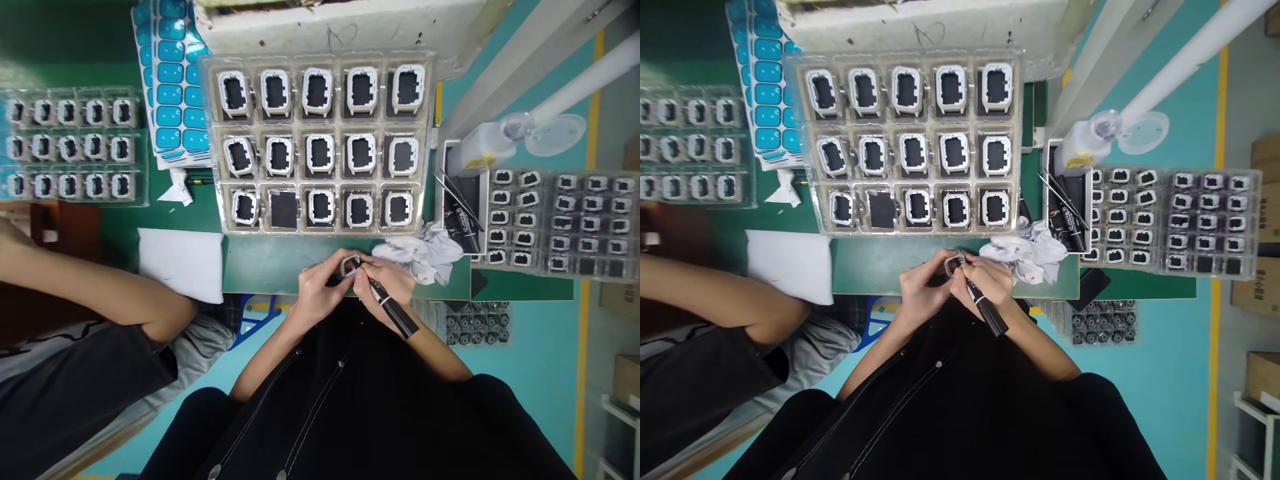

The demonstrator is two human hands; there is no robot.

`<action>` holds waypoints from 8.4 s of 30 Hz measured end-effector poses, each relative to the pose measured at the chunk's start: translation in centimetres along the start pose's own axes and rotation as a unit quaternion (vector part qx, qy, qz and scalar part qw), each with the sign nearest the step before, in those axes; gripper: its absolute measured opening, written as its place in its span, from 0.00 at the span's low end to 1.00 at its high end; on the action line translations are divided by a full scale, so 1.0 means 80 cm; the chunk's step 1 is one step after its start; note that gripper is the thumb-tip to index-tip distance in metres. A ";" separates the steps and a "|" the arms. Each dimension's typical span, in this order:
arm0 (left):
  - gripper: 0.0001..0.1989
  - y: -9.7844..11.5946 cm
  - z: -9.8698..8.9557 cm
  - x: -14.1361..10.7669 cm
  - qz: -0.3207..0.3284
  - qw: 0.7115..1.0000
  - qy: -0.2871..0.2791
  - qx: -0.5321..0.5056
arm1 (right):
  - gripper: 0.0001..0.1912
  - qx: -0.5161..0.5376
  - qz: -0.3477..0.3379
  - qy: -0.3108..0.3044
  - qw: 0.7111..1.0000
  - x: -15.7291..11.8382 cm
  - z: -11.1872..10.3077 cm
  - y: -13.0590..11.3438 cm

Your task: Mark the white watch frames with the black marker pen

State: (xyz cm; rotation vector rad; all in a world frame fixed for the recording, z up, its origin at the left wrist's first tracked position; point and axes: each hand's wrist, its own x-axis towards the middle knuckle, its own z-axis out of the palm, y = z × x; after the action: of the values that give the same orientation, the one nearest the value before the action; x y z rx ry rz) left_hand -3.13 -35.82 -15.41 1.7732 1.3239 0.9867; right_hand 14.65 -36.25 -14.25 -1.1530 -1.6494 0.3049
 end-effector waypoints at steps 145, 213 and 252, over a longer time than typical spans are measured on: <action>0.26 -0.003 0.000 0.020 -0.032 0.994 -0.019 -0.103 | 0.03 0.067 0.118 0.076 0.988 -0.023 0.004 0.003; 0.26 0.008 -0.004 0.007 -0.122 0.962 -0.028 -0.242 | 0.08 0.109 0.214 0.162 0.957 -0.043 0.006 0.014; 0.12 0.004 0.008 -0.001 -0.018 0.999 0.000 -0.044 | 0.06 -0.015 0.020 0.026 0.999 -0.008 -0.001 0.004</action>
State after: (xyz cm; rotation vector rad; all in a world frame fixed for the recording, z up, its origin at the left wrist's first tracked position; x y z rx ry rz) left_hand -2.44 -36.03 -15.47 1.6772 1.2895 1.0100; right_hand 14.89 -36.63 -14.76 -1.2085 -1.5924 0.2741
